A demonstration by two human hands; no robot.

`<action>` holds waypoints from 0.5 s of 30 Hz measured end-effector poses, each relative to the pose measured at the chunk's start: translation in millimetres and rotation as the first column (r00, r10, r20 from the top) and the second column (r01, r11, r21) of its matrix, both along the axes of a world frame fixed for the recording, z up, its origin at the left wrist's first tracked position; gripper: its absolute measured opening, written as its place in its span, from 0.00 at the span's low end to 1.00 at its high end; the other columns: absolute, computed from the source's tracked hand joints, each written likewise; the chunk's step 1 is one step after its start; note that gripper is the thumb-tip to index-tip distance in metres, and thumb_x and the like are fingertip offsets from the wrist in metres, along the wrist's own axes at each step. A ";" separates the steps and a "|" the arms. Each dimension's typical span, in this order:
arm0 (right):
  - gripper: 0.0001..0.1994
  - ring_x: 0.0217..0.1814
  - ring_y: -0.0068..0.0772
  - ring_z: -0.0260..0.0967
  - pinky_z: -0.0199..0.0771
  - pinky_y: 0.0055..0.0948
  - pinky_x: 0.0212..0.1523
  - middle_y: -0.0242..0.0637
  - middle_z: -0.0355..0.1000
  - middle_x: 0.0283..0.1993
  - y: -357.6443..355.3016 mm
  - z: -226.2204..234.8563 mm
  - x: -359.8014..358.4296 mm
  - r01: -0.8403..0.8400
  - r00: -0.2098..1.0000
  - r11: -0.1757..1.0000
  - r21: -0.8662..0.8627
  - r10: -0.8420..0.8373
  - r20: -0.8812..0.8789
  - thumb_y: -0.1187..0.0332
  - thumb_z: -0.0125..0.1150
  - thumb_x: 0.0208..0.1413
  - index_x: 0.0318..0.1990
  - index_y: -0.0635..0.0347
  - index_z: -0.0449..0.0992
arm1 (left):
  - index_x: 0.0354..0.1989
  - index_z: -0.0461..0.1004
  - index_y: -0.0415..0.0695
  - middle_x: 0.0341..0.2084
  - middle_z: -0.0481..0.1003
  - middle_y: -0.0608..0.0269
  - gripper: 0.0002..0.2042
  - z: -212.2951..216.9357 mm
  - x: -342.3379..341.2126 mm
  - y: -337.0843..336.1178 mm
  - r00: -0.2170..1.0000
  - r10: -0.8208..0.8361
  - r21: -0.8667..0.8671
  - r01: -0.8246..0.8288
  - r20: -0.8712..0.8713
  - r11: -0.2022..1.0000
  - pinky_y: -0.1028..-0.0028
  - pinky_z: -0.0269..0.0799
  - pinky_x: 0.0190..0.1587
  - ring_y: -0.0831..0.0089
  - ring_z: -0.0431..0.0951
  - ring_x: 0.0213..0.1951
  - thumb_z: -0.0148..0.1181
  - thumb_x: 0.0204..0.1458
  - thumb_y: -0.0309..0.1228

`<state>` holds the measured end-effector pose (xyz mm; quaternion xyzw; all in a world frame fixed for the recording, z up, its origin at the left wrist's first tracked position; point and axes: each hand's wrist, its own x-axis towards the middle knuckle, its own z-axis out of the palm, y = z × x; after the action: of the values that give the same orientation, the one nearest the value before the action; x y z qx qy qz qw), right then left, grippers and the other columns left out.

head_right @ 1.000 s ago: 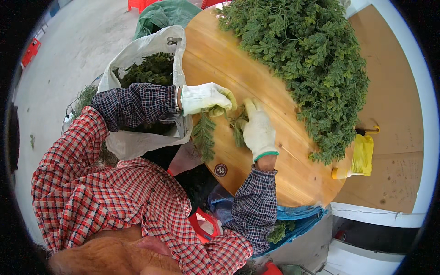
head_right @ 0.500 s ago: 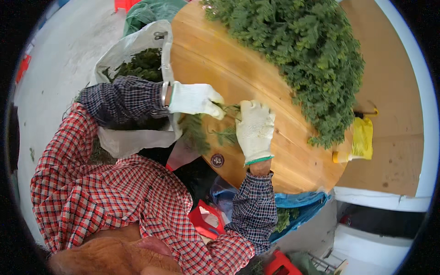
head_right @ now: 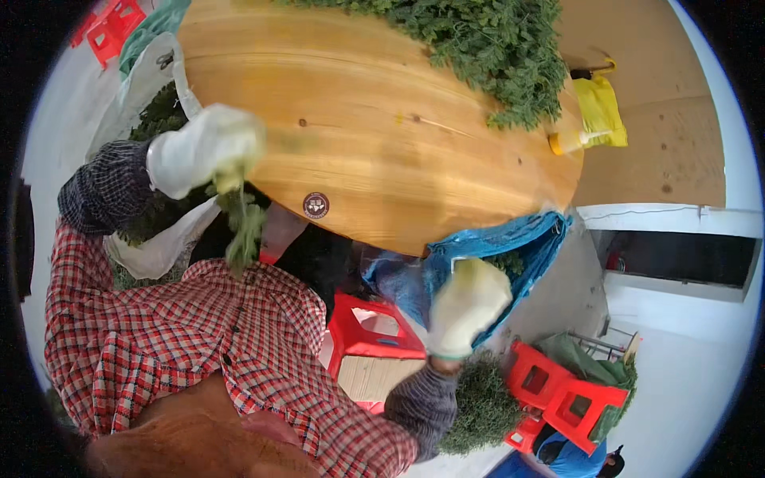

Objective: Packing green leafy plants into a white sack from a wooden board

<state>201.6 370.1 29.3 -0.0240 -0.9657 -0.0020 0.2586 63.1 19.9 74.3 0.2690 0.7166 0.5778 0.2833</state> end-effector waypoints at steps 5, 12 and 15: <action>0.18 0.45 0.51 0.67 0.66 0.47 0.44 0.48 0.73 0.43 70.4 -22.4 10.8 0.413 0.909 0.910 -0.040 -0.410 0.072 0.58 0.53 0.56 0.49 0.61 0.72 | 0.32 0.66 0.40 0.20 0.66 0.68 0.16 -4.3 -27.9 -3.3 0.954 0.296 0.030 -0.298 0.053 0.954 0.77 0.63 0.22 0.81 0.66 0.19 0.48 0.59 0.42; 0.24 0.52 0.54 0.65 0.64 0.46 0.53 0.48 0.67 0.56 12.9 -4.2 -19.1 0.563 0.817 0.826 0.033 -0.562 0.126 0.56 0.54 0.55 0.56 0.59 0.69 | 0.45 0.75 0.42 0.22 0.73 0.66 0.23 -54.5 -76.0 34.3 0.791 0.550 0.136 -0.596 0.268 0.792 0.79 0.61 0.21 0.81 0.65 0.18 0.54 0.55 0.50; 0.20 0.56 0.46 0.64 0.62 0.38 0.58 0.47 0.70 0.53 -59.3 14.3 -34.1 0.070 0.976 0.896 -0.439 -0.153 -0.156 0.70 0.60 0.51 0.52 0.69 0.71 | 0.45 0.74 0.41 0.24 0.75 0.66 0.23 -52.4 -63.1 46.7 0.863 0.453 0.201 -0.496 0.222 0.845 0.78 0.63 0.24 0.80 0.68 0.21 0.54 0.55 0.50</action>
<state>167.5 310.8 43.7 -0.1363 -0.9107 0.1989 0.3355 0.0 66.6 21.9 0.0673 0.6556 0.7362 0.1535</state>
